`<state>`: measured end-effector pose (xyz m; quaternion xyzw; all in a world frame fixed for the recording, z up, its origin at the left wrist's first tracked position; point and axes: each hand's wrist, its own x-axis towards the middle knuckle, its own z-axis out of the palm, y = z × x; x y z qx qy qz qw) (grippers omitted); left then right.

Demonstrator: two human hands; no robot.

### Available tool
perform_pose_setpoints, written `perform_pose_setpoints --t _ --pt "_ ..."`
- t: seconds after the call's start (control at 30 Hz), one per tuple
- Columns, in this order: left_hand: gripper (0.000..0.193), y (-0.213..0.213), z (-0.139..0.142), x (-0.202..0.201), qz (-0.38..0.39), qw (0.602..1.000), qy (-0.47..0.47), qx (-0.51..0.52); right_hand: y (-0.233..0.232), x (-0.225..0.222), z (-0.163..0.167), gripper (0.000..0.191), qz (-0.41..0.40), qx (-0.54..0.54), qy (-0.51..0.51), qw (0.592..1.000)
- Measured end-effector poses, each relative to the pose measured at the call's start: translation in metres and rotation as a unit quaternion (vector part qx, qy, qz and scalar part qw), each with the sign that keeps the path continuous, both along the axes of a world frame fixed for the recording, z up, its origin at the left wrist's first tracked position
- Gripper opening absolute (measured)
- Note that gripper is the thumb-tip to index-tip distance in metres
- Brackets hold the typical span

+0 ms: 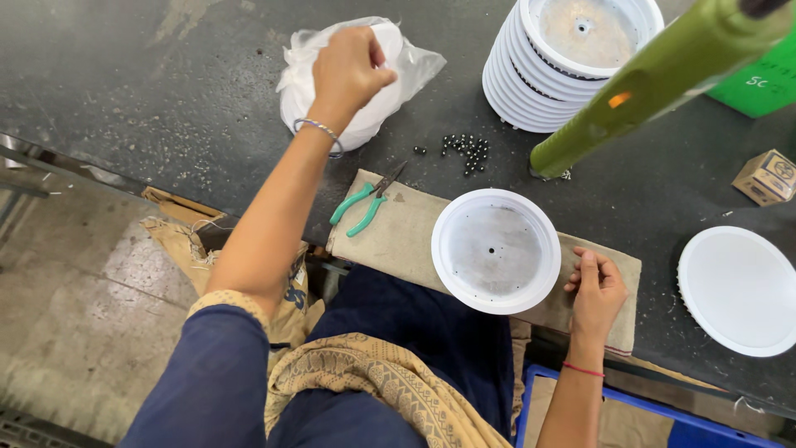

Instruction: The person uses a green electric screwdriver to drive screws into white circular plastic light fixture components. They repeatedly pick up components, align them, insert screws, and tighten them before placing the finished units aside. The person also handles a plastic bag containing additional components.

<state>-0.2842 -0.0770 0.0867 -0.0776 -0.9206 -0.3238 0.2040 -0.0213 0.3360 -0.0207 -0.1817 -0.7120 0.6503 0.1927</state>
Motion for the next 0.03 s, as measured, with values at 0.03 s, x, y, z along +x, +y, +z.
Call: perform_pose_setpoints --t 0.03 --pt "0.025 -0.0040 0.0086 0.0063 0.001 1.000 0.021 0.009 0.0000 -0.0002 -0.0001 0.021 -0.002 0.001 -0.002 1.000"
